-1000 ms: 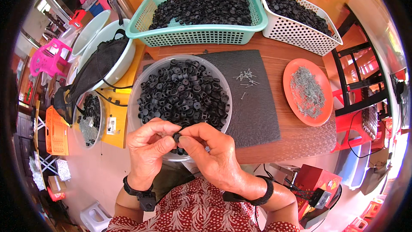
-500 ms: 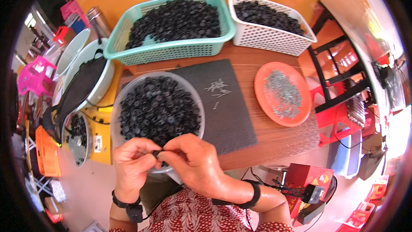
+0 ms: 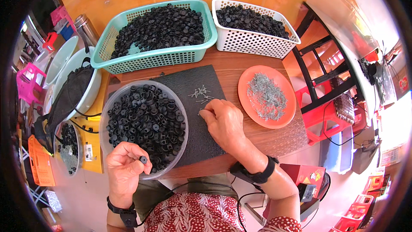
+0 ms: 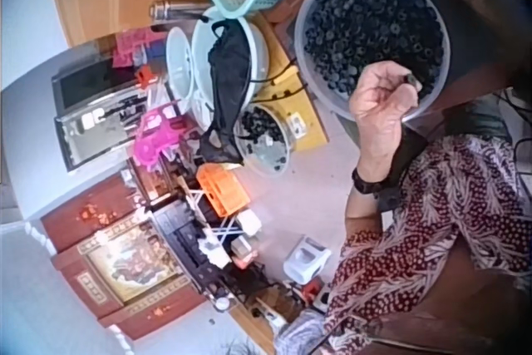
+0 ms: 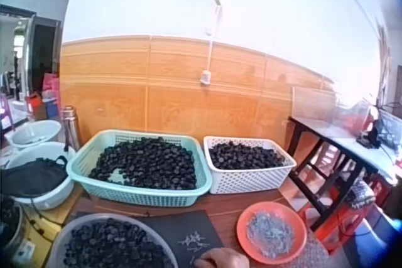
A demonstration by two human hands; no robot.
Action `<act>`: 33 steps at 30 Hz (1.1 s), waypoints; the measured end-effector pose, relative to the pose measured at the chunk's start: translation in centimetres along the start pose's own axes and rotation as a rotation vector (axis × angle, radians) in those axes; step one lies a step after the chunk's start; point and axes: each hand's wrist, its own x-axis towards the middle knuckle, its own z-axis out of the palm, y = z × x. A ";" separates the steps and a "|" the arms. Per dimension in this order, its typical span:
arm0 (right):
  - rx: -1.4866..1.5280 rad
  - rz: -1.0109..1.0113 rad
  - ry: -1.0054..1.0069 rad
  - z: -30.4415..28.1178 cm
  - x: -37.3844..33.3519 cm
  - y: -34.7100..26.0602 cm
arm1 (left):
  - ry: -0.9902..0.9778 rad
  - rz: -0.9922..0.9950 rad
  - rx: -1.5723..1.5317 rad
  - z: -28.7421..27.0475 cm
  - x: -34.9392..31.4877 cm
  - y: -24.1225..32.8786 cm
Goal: Assembling small plastic components by inserting metal pins into rubber grommets.
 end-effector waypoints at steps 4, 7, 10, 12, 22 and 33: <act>-0.316 -0.111 -0.042 1.4 1.1 0.4 | 0.021 0.022 -0.009 0.2 0.0 0.1; -0.455 -0.199 -0.063 1.9 1.1 0.3 | 0.030 0.021 -0.008 -0.1 0.0 0.1; -0.574 -0.265 -0.076 2.1 1.1 0.4 | 0.034 0.028 -0.019 -0.2 0.1 -0.1; -0.636 -0.308 -0.080 2.3 0.9 0.2 | 0.042 0.013 -0.055 -0.3 -0.1 0.1; -0.509 -0.436 -0.028 2.2 0.9 0.7 | -0.003 0.028 -0.150 -1.4 -0.2 -0.4; 0.388 -0.261 -0.354 -1.0 -2.7 -8.8 | -0.001 -0.015 -0.098 -0.9 -0.3 -0.3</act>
